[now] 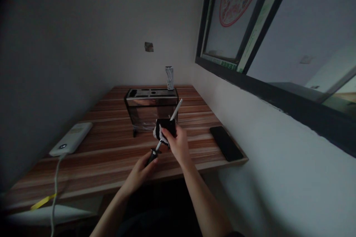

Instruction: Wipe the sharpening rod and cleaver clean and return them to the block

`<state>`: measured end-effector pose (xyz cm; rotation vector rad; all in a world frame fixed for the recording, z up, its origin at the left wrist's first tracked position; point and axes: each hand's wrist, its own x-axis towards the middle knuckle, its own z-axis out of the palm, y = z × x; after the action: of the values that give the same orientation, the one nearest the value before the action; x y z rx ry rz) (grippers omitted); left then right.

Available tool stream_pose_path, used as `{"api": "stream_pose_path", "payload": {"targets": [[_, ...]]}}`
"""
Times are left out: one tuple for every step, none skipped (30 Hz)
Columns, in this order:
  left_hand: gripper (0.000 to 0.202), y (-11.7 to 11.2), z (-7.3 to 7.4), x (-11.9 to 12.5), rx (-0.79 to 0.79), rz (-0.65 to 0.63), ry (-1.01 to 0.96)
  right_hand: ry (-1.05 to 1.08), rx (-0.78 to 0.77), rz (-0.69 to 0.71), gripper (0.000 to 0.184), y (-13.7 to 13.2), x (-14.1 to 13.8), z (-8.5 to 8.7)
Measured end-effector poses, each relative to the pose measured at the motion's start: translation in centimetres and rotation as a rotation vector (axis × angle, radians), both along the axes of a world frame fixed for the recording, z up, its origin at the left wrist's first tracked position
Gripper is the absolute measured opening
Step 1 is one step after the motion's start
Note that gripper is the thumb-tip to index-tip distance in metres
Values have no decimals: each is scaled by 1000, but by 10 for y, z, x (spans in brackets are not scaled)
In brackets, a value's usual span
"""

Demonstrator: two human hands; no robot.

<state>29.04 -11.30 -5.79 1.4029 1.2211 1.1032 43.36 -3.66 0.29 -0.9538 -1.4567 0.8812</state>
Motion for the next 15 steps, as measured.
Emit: {"api": "stream_pose_path", "payload": {"targets": [[40,0,0,0,-11,-8,-15,1,-14,24,29,-3,-2,-3],[39,1,-1,0,-19,-13,-28,3,-28,43,29,-5,-5,-6],[38,2,-2,0,-24,-17,-40,0,-44,58,30,-8,-7,-9],[38,2,-3,0,-25,-19,-49,-6,-59,70,31,-11,-9,-11],[38,3,-4,0,-23,-17,-54,-13,-71,84,33,-14,-10,-14],[38,3,-5,-1,-18,-15,-54,-18,-79,97,35,-17,-12,-16],[39,4,-6,-1,-11,-12,-49,-21,-88,110,37,-20,-13,-18],[40,4,-7,-1,-1,-12,-41,-20,-99,119,38,-22,-14,-19],[40,4,-7,-2,9,-15,-27,-14,-109,124,40,-25,-14,-21],[40,5,-8,-2,20,-18,-10,-8,-117,124,41,-26,-14,-21],[40,5,-8,-2,29,-21,9,-4,-123,122,41,-28,-13,-22],[41,4,-8,-3,35,-23,26,-2,-127,119,40,-29,-12,-23],[41,4,-8,-3,38,-20,42,-2,-128,118,40,-29,-12,-23],[42,4,-7,-3,43,-17,58,-1,-126,113,40,-30,-11,-24],[42,4,-7,-3,50,-12,71,0,-124,107,40,-30,-11,-24]]}}
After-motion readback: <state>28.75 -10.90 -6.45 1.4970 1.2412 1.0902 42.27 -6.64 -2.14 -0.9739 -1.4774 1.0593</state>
